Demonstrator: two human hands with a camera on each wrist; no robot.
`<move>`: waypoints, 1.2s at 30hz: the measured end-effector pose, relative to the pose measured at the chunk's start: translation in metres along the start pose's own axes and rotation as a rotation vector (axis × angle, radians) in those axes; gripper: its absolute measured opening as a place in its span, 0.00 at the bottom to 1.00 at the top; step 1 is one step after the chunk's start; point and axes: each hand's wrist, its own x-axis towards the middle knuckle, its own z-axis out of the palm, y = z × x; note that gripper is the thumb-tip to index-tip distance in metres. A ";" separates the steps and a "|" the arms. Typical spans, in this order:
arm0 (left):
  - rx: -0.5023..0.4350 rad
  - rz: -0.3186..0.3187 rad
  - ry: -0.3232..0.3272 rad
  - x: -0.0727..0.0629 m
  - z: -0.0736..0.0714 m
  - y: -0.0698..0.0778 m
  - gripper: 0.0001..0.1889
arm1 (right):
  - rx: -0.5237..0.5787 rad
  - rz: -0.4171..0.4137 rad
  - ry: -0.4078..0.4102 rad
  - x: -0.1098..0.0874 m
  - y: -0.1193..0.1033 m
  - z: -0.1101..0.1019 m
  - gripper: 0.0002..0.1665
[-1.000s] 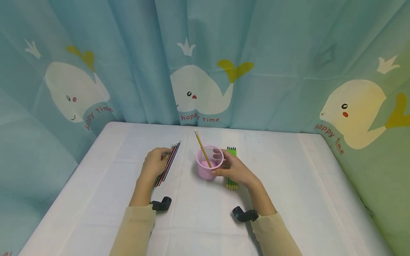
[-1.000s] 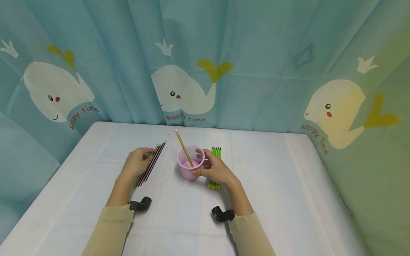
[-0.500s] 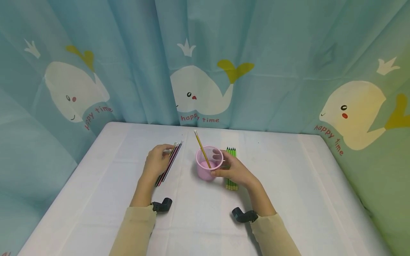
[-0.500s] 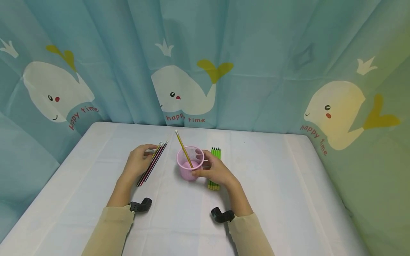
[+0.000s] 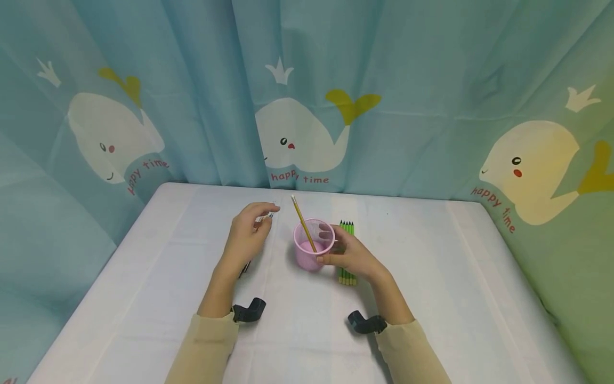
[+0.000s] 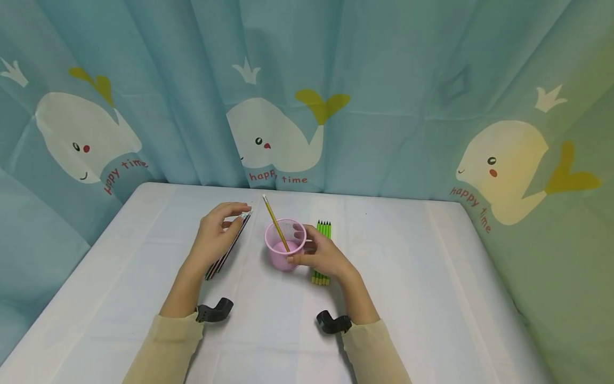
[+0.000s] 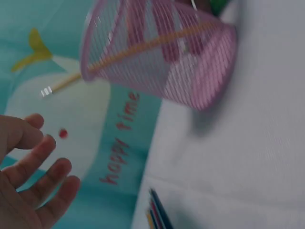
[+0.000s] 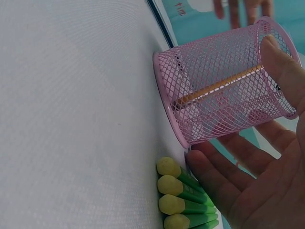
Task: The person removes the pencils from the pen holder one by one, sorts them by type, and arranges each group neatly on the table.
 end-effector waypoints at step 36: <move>0.113 0.205 -0.173 -0.011 0.026 0.036 0.23 | 0.010 0.006 0.006 -0.001 0.000 0.000 0.45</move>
